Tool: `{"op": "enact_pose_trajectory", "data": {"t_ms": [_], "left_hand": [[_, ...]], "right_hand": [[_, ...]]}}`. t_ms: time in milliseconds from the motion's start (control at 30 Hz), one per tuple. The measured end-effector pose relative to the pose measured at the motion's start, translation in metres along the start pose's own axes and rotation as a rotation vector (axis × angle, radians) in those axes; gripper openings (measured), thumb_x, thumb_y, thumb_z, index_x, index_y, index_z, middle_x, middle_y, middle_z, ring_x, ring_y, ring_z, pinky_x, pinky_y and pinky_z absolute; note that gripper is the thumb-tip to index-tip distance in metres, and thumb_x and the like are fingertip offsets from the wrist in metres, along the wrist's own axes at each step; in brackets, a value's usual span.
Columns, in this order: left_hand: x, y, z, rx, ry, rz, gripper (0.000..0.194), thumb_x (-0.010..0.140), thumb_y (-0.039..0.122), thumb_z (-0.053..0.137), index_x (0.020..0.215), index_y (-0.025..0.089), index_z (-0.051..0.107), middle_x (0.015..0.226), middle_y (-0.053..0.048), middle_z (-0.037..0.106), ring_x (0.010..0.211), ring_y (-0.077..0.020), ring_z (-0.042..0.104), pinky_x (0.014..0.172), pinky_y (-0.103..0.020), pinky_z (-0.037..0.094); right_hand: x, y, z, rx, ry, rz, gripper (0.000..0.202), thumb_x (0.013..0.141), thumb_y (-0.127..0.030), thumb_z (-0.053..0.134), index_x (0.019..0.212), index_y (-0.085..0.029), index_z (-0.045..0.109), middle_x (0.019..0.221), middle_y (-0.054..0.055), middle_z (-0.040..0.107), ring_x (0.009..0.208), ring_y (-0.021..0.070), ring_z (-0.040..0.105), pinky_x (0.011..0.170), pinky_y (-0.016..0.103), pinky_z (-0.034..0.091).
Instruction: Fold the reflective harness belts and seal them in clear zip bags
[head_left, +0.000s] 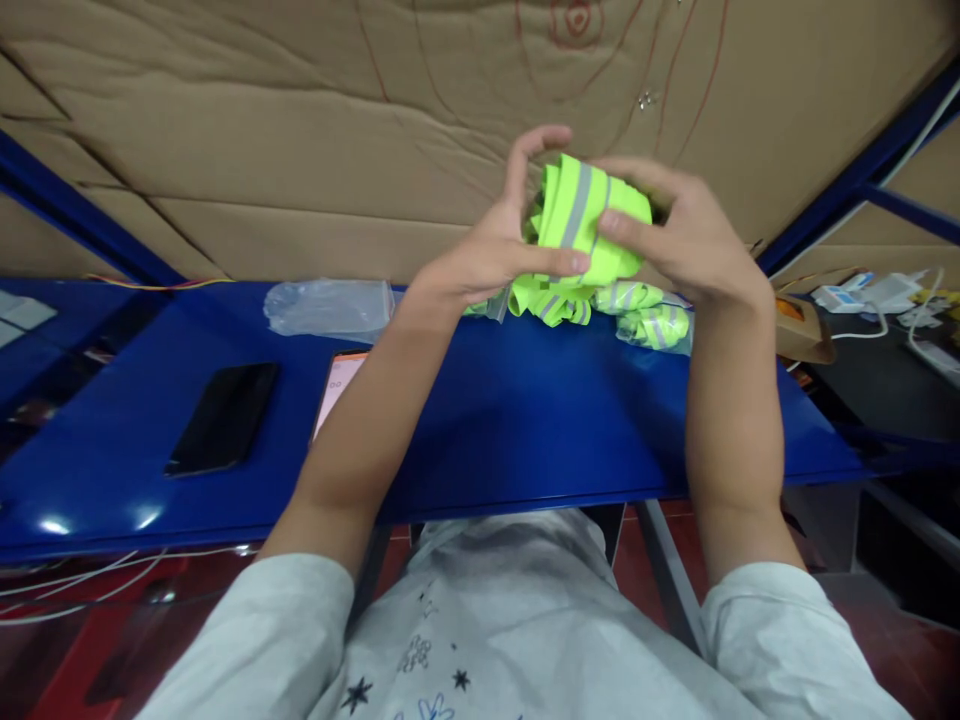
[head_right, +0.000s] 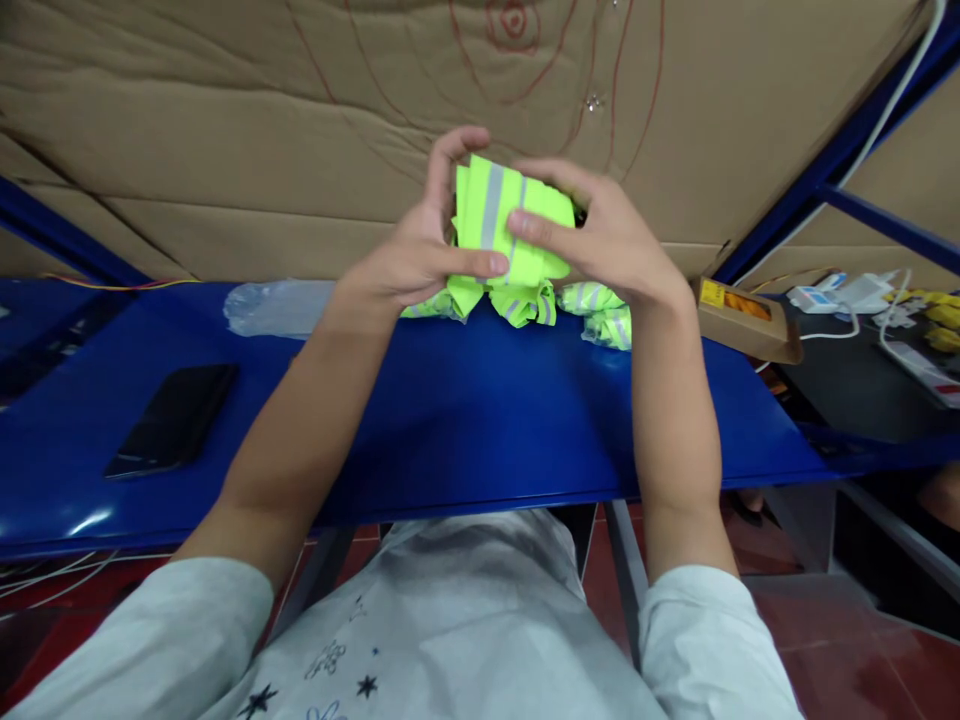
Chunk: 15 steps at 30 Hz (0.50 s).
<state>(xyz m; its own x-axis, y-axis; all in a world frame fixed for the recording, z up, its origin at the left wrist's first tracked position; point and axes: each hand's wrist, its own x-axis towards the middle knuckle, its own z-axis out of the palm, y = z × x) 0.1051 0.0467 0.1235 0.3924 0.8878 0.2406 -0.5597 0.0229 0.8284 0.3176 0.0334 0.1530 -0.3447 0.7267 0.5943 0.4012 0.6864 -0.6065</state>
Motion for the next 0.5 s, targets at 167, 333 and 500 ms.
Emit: {"op": "enact_pose_trajectory", "data": {"t_ms": [167,333,500], "left_hand": [[0.015,-0.021,-0.014,0.180,-0.172,0.156,0.069,0.074,0.020,0.090,0.131,0.041,0.057,0.120,0.003,0.073,0.124,-0.0266,0.069,0.105,-0.041,0.057],[0.029,-0.038,-0.019,0.048,-0.154,0.057,0.049,0.089,0.041,0.078,0.135,0.033,0.062,0.122,0.000,0.077,0.146,-0.0293,0.055,0.119,-0.043,0.048],[0.029,-0.049,-0.020,0.028,-0.293,-0.059,0.034,0.093,0.041,0.076,0.122,0.024,0.074,0.122,-0.004,0.078,0.145,-0.0304,0.057,0.117,-0.044,0.052]], "right_hand": [[0.002,0.022,0.008,0.182,-0.027,0.192,0.050,0.076,-0.064,0.087,0.102,-0.023,0.073,0.085,0.002,0.074,0.084,0.0230,0.071,0.078,0.042,0.064],[0.013,0.032,0.026,0.271,0.166,0.192,0.046,0.072,-0.063,0.090,0.093,-0.026,0.074,0.087,0.003,0.077,0.085,0.0242,0.072,0.082,0.045,0.063],[0.016,0.035,0.041,0.376,0.270,0.142,0.048,0.069,-0.068,0.089,0.093,-0.029,0.075,0.096,0.002,0.079,0.087,0.0255,0.074,0.084,0.046,0.064]]}}
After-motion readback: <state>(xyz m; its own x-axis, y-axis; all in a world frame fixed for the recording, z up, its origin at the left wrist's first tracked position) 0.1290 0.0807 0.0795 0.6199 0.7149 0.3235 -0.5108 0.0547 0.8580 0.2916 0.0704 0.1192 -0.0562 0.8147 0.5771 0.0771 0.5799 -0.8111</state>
